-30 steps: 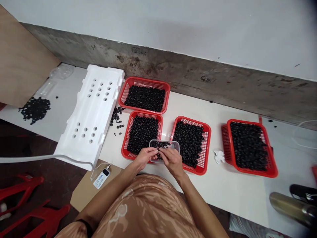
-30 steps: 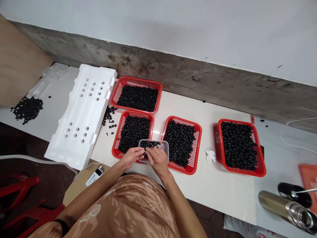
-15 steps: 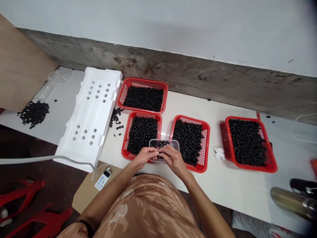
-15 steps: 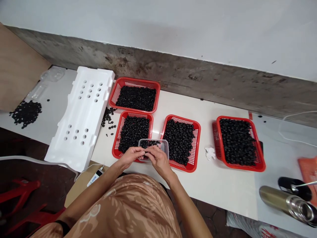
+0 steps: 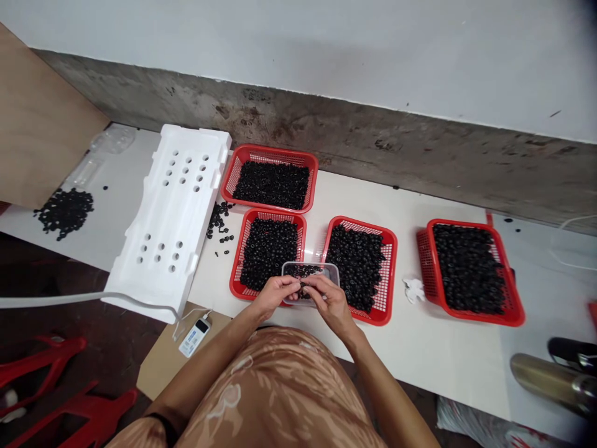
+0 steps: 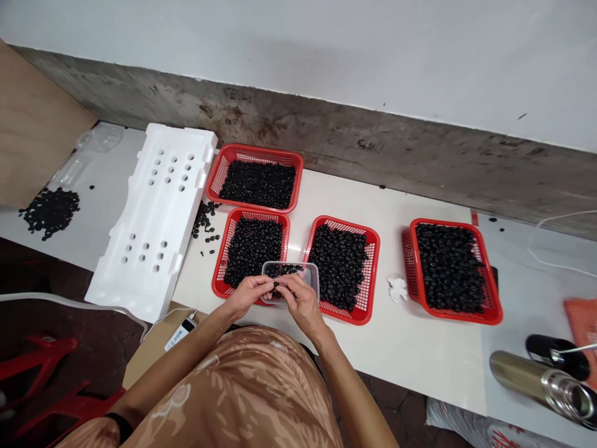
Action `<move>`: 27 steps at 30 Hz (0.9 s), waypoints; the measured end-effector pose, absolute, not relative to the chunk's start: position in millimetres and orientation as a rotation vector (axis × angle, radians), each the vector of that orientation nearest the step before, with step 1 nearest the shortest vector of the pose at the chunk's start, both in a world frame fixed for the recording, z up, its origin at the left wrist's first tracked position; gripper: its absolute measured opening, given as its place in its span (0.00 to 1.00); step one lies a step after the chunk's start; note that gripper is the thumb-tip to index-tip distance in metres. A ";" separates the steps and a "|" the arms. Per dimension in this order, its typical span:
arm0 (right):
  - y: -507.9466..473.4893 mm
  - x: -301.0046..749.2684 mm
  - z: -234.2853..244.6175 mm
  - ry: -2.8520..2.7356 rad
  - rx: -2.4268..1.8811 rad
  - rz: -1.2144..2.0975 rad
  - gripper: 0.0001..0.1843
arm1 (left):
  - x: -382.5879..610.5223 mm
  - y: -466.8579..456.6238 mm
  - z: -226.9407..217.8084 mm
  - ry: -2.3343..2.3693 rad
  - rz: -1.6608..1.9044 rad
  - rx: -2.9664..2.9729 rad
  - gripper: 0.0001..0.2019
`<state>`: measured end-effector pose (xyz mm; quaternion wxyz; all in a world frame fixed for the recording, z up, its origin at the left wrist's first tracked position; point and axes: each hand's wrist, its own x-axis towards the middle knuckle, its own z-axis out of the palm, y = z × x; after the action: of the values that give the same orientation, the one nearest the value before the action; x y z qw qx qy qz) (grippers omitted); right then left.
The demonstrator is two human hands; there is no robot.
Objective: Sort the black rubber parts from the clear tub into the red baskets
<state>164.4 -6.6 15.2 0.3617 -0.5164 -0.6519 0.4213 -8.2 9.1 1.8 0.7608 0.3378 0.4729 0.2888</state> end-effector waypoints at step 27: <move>-4.4 165.2 23.3 -1.857 -1.452 0.882 0.12 | -11.3 14.1 5.7 1.023 0.682 0.731 0.17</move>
<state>165.2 -4.4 23.3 0.3071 -0.5491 -0.7021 0.3336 -11.3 14.1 5.7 0.7550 0.3351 0.4689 0.3128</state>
